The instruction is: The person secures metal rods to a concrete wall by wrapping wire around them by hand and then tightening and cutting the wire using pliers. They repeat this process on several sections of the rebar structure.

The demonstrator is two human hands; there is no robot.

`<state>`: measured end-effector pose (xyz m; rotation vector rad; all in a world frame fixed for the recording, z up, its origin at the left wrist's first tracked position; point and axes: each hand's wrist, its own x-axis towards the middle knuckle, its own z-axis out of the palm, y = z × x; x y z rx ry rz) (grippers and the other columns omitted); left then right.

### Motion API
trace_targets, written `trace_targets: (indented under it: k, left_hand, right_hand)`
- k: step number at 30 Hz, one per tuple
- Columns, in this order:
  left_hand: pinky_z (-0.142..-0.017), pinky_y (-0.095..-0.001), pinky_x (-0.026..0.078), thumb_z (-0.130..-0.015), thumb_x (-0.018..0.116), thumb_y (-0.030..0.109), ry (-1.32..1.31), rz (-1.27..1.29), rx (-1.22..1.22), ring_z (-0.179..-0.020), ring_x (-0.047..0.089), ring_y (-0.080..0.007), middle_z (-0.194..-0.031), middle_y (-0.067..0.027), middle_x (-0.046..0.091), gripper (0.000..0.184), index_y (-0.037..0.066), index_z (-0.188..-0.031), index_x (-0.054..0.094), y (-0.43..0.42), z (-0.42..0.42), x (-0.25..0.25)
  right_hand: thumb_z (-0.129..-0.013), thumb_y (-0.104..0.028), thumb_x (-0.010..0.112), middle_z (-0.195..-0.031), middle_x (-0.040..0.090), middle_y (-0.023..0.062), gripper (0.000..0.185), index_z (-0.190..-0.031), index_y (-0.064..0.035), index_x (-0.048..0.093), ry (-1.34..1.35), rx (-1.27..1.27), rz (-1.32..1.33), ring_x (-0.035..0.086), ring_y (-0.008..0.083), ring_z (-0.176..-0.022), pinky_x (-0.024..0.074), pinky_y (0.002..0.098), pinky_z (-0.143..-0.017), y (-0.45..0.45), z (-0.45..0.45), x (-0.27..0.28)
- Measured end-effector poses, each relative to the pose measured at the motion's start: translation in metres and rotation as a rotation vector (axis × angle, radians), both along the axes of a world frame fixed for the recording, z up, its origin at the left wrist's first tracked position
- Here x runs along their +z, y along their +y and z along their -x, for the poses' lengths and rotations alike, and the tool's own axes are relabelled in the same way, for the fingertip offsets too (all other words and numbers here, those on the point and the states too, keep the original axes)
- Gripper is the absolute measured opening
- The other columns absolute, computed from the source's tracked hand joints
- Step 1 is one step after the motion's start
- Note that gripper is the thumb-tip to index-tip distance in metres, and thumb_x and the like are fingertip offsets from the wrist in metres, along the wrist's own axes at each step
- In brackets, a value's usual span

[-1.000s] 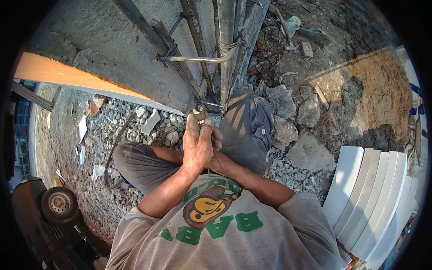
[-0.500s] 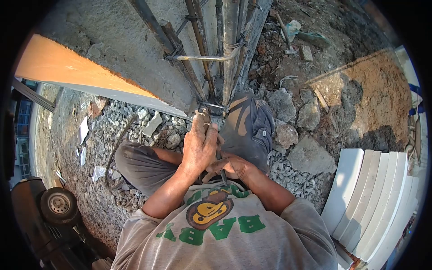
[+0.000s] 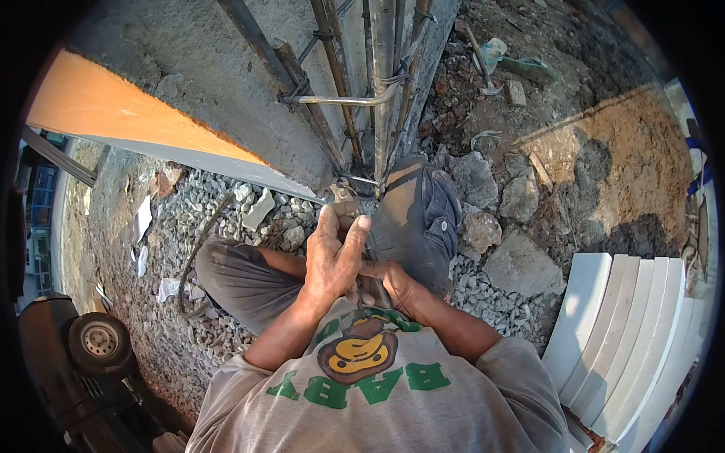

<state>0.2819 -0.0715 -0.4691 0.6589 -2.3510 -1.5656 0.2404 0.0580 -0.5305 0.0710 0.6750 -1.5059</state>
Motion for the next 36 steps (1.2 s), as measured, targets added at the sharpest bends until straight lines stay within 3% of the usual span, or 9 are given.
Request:
trace_targets:
  k: [5, 8, 12, 16, 18, 21, 27, 31, 36]
  left_hand:
    - [-0.081, -0.0305, 0.049, -0.091, 0.061, 0.032, 0.016, -0.328, 0.203, -0.094, 0.057, -0.0172, -0.106, -0.0145, 0.057, 0.052, -0.006, -0.122, 0.043, -0.021, -0.013, -0.027]
    - [-0.098, -0.0420, 0.042, -0.088, 0.062, 0.041, -0.125, -1.062, -0.042, -0.118, 0.049, -0.0301, -0.121, -0.0206, 0.053, 0.066, -0.006, -0.129, 0.040, -0.025, -0.005, -0.056]
    - [-0.102, -0.0490, 0.040, -0.088, 0.062, 0.030, 0.116, -1.495, -0.291, -0.116, 0.052, -0.0361, -0.120, -0.0211, 0.055, 0.054, -0.003, -0.127, 0.044, -0.024, 0.024, -0.072]
    - [-0.072, -0.0353, 0.054, -0.088, 0.062, 0.031, 0.102, -1.549, -0.258, -0.082, 0.064, -0.0278, -0.091, -0.0131, 0.061, 0.044, 0.001, -0.118, 0.050, -0.029, 0.018, -0.087]
    - [-0.048, -0.0233, 0.040, -0.088, 0.062, 0.029, 0.175, -1.715, -0.348, -0.057, 0.051, -0.0145, -0.072, -0.0035, 0.052, 0.032, 0.003, -0.105, 0.054, -0.030, 0.019, -0.085]
    - [-0.044, -0.0210, 0.026, -0.087, 0.060, 0.022, 0.044, -1.471, -0.192, -0.048, 0.035, -0.0078, -0.062, 0.0030, 0.038, 0.017, 0.007, -0.090, 0.052, -0.028, 0.019, -0.078]
    - [-0.047, -0.0214, 0.030, -0.079, 0.061, 0.009, -0.093, -0.864, 0.083, -0.050, 0.037, -0.0050, -0.061, 0.0051, 0.042, 0.011, 0.009, -0.083, 0.051, -0.012, 0.028, -0.068]
    - [-0.058, -0.0254, 0.042, -0.081, 0.067, 0.018, -0.046, -0.607, 0.146, -0.063, 0.048, -0.0083, -0.070, 0.0014, 0.053, 0.024, 0.001, -0.092, 0.055, -0.008, 0.030, -0.077]
    - [-0.065, -0.0254, 0.046, -0.080, 0.073, 0.042, -0.086, -0.447, 0.134, -0.069, 0.053, -0.0106, -0.080, -0.0040, 0.060, 0.049, -0.002, -0.097, 0.058, -0.015, 0.019, -0.062]
  right_hand:
    - [-0.085, -0.048, 0.061, -0.067, 0.060, 0.0100, 0.050, -0.094, 0.0014, 0.060, -0.142, -0.062, 0.224, 0.062, 0.0223, -0.056, 0.0424, 0.0228, -0.036, -0.008, -0.007, -0.021]
    - [-0.085, -0.057, 0.057, -0.068, 0.062, 0.0117, 0.059, -0.090, 0.0024, 0.062, -0.202, 0.066, 0.325, 0.066, 0.0260, -0.062, 0.0439, 0.0226, -0.036, -0.009, -0.006, -0.041]
    - [-0.082, -0.058, 0.060, -0.076, 0.067, 0.0165, 0.062, -0.093, 0.0028, 0.065, -0.239, 0.170, 0.325, 0.069, 0.0292, -0.072, 0.0511, 0.0233, -0.045, -0.010, -0.006, -0.057]
    - [-0.081, -0.057, 0.063, -0.087, 0.068, 0.0201, 0.060, -0.096, 0.0018, 0.065, -0.172, 0.281, 0.294, 0.069, 0.0267, -0.073, 0.0546, 0.0260, -0.059, -0.014, -0.004, -0.063]
    - [-0.081, -0.053, 0.064, -0.087, 0.068, 0.0190, 0.058, -0.100, 0.0018, 0.063, -0.166, 0.270, 0.276, 0.069, 0.0260, -0.074, 0.0549, 0.0281, -0.062, -0.014, -0.005, -0.054]
    - [-0.083, -0.045, 0.066, -0.091, 0.068, 0.0169, 0.054, -0.108, 0.0019, 0.059, -0.071, 0.158, 0.142, 0.067, 0.0247, -0.080, 0.0544, 0.0316, -0.070, -0.006, -0.005, -0.047]
    - [-0.086, -0.030, 0.066, -0.110, 0.060, 0.0139, 0.047, -0.117, 0.0030, 0.053, 0.196, -0.116, -0.241, 0.060, 0.0202, -0.100, 0.0471, 0.0313, -0.087, 0.021, 0.004, -0.008]
    - [-0.082, -0.015, 0.061, -0.084, 0.060, 0.0063, 0.025, -0.100, 0.0015, 0.059, 0.795, 0.170, -0.356, 0.057, 0.0140, -0.074, 0.0449, 0.0270, -0.066, -0.008, -0.014, 0.012]
    - [-0.080, -0.011, 0.062, -0.067, 0.057, 0.0063, 0.010, -0.084, -0.0015, 0.060, 0.535, 0.007, -0.417, 0.057, 0.0175, -0.057, 0.0457, 0.0314, -0.056, -0.033, -0.035, -0.014]
